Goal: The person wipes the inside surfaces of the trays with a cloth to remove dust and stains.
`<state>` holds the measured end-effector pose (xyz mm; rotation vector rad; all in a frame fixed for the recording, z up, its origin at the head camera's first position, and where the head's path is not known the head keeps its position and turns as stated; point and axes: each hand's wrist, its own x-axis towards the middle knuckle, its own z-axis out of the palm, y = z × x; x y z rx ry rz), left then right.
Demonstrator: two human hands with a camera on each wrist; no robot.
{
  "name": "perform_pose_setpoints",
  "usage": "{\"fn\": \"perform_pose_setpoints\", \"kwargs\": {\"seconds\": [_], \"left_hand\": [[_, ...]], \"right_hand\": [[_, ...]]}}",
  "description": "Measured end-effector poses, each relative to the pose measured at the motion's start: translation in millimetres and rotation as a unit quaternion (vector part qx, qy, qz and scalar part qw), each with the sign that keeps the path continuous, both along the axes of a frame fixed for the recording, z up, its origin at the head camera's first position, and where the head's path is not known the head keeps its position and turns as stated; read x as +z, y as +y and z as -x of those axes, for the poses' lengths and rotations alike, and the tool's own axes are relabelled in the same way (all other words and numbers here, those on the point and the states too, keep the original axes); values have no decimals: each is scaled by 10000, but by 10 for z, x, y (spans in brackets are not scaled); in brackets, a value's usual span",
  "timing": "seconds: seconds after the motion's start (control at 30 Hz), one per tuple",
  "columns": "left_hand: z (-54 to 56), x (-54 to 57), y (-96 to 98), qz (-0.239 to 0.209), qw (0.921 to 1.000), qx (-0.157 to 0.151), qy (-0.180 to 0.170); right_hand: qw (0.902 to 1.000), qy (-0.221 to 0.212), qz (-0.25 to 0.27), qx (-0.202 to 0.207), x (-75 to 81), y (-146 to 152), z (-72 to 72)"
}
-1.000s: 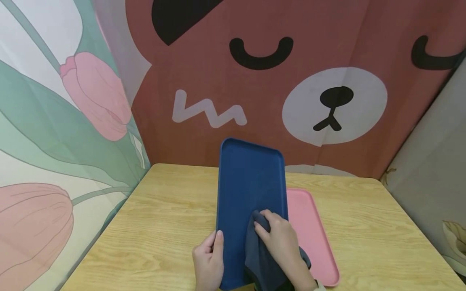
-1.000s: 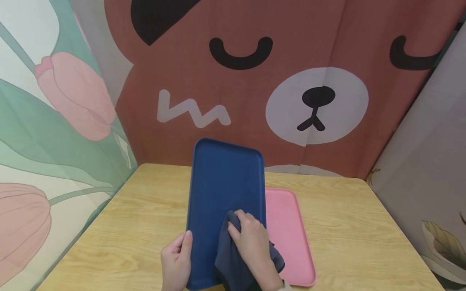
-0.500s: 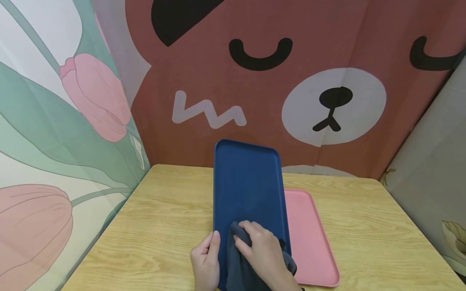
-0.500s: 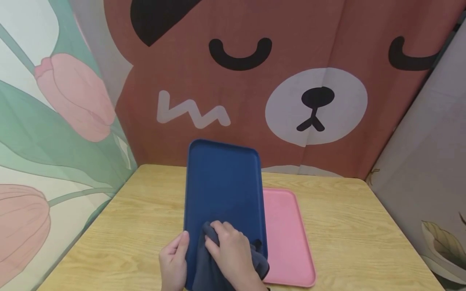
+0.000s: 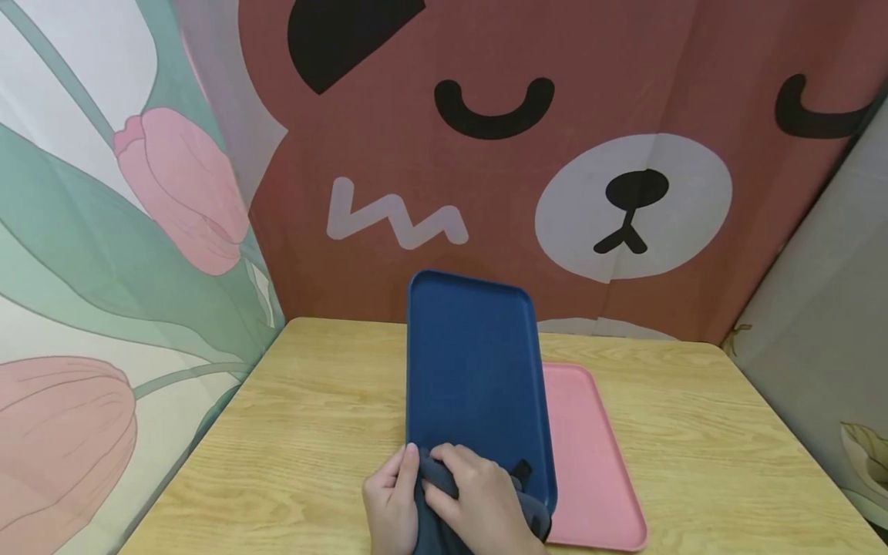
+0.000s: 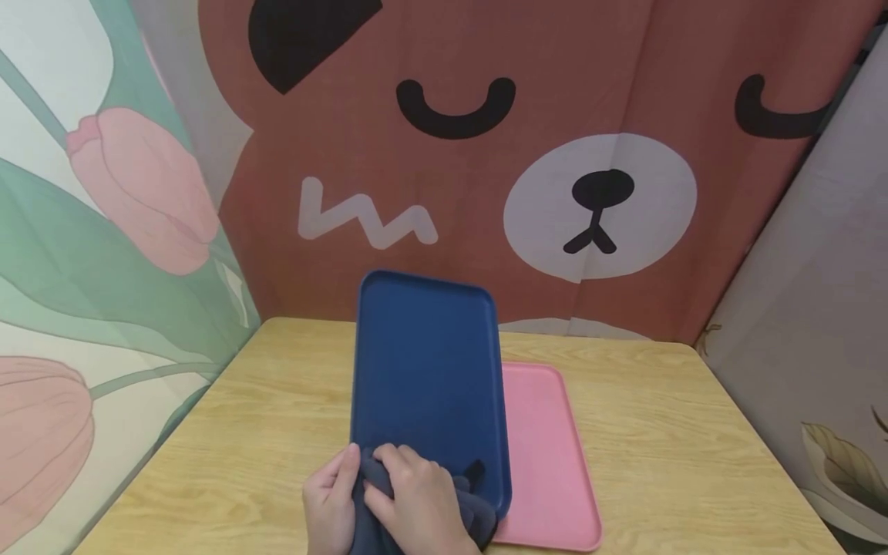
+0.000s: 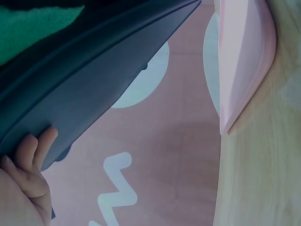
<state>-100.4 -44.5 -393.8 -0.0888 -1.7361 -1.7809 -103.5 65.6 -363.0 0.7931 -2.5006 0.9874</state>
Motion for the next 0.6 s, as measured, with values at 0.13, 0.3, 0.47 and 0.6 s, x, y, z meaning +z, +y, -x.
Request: {"fn": "perform_pose_setpoints", "kwargs": {"seconds": [0.13,0.3,0.47,0.6], "left_hand": [[4,-15,3,-8,10000,45,-74],[18,-38,5,-121,9996,86,-234],[22,-41,-1,-254,9990,88,-368],[14,-32,0,-292,9986,58,-436]], "right_hand": [[9997,10,-148,206,-9,-8,-18],[9986,-166,-357,344,-8,-8,-33],[9982,-49,-473,368,-23,-13,-48],[9979,70,-541,361,-38,-9,-53]]}}
